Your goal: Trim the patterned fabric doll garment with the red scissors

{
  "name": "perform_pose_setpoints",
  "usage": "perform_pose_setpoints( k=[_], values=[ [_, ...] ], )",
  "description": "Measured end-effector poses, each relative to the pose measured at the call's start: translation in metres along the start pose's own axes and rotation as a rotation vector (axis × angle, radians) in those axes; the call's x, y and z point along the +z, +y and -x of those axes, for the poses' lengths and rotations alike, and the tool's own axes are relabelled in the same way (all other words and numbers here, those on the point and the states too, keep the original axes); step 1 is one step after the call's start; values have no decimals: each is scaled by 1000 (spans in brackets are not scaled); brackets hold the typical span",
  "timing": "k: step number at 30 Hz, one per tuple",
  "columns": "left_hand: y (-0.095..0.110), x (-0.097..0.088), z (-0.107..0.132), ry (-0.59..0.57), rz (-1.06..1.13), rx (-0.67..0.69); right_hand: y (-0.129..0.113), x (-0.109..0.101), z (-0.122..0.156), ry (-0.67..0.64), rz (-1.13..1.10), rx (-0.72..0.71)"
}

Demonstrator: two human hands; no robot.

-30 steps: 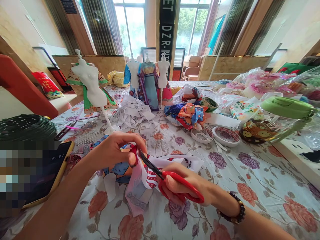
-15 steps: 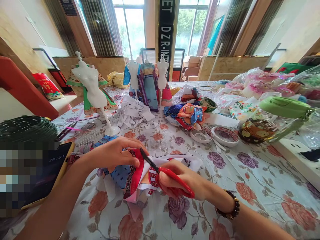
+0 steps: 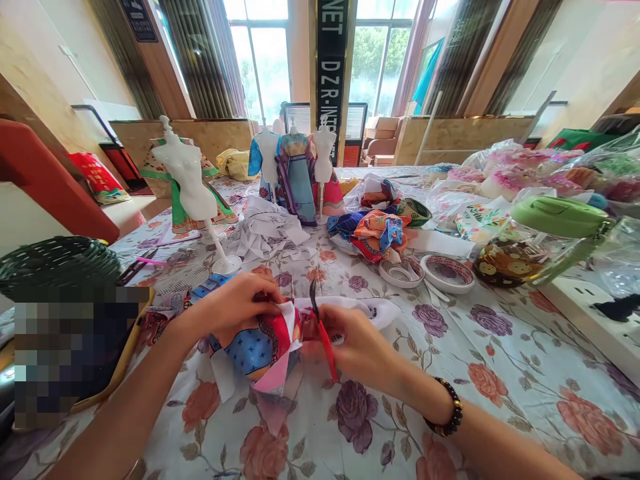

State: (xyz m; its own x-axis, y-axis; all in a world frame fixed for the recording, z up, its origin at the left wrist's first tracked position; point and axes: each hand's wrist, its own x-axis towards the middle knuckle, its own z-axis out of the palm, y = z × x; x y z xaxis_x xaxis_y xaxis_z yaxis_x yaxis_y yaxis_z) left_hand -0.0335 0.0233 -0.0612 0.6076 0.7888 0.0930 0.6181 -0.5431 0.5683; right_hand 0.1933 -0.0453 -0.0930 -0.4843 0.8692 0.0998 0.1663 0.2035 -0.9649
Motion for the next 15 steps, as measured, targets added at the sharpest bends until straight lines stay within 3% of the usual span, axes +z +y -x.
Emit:
perform_pose_setpoints(
  k=[5,10,15],
  values=[
    [3,-4,-2,262,39,-43,9,-8,-5,268,446,-19],
    [6,-3,-4,442,148,-63,21,-16,-11,265,624,-21],
    [3,-4,-5,507,299,-57,28,-20,-15,324,664,-26]
  ],
)
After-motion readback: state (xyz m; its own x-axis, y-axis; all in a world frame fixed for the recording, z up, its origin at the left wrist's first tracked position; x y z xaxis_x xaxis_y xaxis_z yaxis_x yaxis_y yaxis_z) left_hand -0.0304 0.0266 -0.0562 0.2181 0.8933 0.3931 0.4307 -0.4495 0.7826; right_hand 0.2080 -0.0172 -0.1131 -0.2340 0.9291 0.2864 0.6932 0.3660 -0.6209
